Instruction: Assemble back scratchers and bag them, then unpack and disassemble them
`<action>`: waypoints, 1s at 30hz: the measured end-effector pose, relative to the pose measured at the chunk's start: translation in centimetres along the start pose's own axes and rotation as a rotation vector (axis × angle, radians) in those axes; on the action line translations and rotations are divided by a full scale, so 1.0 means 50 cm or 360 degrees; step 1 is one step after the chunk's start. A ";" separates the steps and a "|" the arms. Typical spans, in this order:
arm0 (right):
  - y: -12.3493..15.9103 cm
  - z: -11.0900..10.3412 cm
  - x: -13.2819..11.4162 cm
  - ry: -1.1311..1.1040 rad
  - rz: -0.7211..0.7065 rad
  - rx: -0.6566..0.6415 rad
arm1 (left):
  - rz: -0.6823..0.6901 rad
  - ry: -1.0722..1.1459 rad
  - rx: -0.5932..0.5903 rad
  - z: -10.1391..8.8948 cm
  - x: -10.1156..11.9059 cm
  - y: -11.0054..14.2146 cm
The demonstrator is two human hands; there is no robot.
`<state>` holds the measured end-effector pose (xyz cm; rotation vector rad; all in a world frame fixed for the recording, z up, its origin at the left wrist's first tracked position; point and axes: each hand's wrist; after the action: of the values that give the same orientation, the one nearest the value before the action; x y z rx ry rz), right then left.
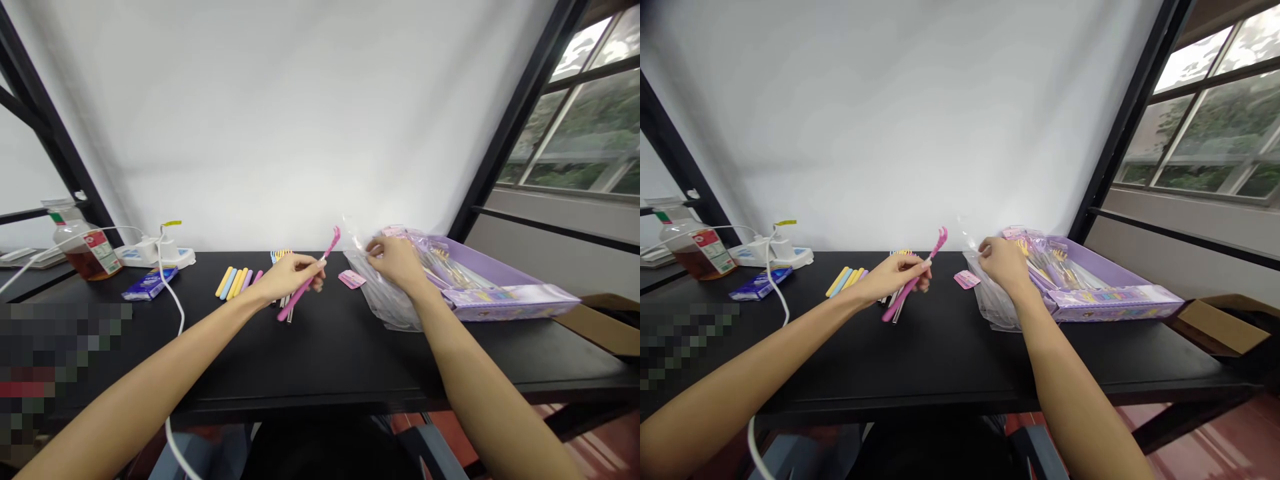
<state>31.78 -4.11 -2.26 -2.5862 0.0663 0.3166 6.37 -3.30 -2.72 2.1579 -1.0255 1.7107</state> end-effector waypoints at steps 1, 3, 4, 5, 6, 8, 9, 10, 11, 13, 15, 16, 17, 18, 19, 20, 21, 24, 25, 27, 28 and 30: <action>0.004 0.001 -0.017 -0.0170 -0.0173 0.0035 | -0.0018 0.0215 0.0014 -0.001 0.000 -0.002; 0.016 0.009 -0.056 -0.0441 -0.0467 0.0055 | -0.0072 0.0567 0.0012 -0.004 -0.002 -0.004; 0.024 0.015 -0.076 -0.0539 -0.0594 0.0038 | -0.0106 0.0700 -0.0003 -0.006 -0.003 -0.005; 0.033 0.021 -0.095 -0.0621 -0.0701 0.0001 | -0.0137 0.0809 -0.0019 -0.006 -0.004 -0.005; 0.041 0.026 -0.112 -0.0696 -0.0786 -0.0057 | -0.0162 0.0891 -0.0021 -0.006 -0.006 -0.005; 0.056 0.037 -0.137 -0.0861 -0.0866 -0.0199 | -0.0193 0.0996 0.0057 -0.004 -0.008 -0.005; 0.062 0.041 -0.145 -0.0944 -0.0858 -0.0277 | -0.0200 0.1034 0.0125 -0.003 -0.009 -0.005; 0.066 0.045 -0.152 -0.1019 -0.0824 -0.0357 | -0.0200 0.1070 0.0198 -0.001 -0.010 -0.005; 0.068 0.049 -0.156 -0.1089 -0.0770 -0.0420 | -0.0191 0.1107 0.0265 0.001 -0.011 -0.006; 0.070 0.056 -0.163 -0.1205 -0.0652 -0.0474 | -0.0156 0.1170 0.0358 0.004 -0.011 -0.006; 0.068 0.063 -0.166 -0.1306 -0.0569 -0.0484 | -0.0133 0.1187 0.0392 0.007 -0.011 -0.006; 0.067 0.066 -0.168 -0.1348 -0.0537 -0.0495 | -0.0132 0.1185 0.0401 0.008 -0.009 -0.006; 0.066 0.069 -0.169 -0.1384 -0.0513 -0.0513 | -0.0137 0.1182 0.0413 0.009 -0.008 -0.005; 0.065 0.072 -0.170 -0.1412 -0.0498 -0.0541 | -0.0147 0.1180 0.0425 0.011 -0.006 -0.004; 0.065 0.074 -0.170 -0.1436 -0.0490 -0.0564 | -0.0159 0.1174 0.0436 0.012 -0.004 -0.003; 0.065 0.075 -0.171 -0.1458 -0.0486 -0.0580 | -0.0169 0.1158 0.0441 0.014 -0.003 -0.002; 0.064 0.075 -0.170 -0.1487 -0.0483 -0.0592 | -0.0176 0.1133 0.0444 0.014 -0.003 -0.002; 0.059 0.068 -0.165 -0.1615 -0.0399 -0.0612 | -0.0171 0.1045 0.0472 0.009 -0.007 -0.002; 0.056 0.062 -0.161 -0.1668 -0.0322 -0.0594 | -0.0174 0.1019 0.0505 0.005 -0.010 -0.002; 0.047 0.048 -0.148 -0.1787 -0.0126 -0.0505 | -0.0197 0.0972 0.0608 -0.005 -0.015 -0.002; 0.043 0.039 -0.140 -0.1839 -0.0041 -0.0449 | -0.0214 0.0948 0.0669 -0.011 -0.017 -0.002; 0.034 0.023 -0.121 -0.1913 0.0046 -0.0381 | -0.0233 0.0881 0.0773 -0.021 -0.022 -0.001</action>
<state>25.46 -5.07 -2.63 -2.1787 -0.3774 1.8744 5.48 -2.26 -3.42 1.7357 -0.3215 2.4617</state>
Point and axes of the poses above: each hand's wrist, its own y-axis away from the middle knuckle, its own z-axis out of the palm, x = y × z, and after that the axes turned 4 degrees about y, right-handed
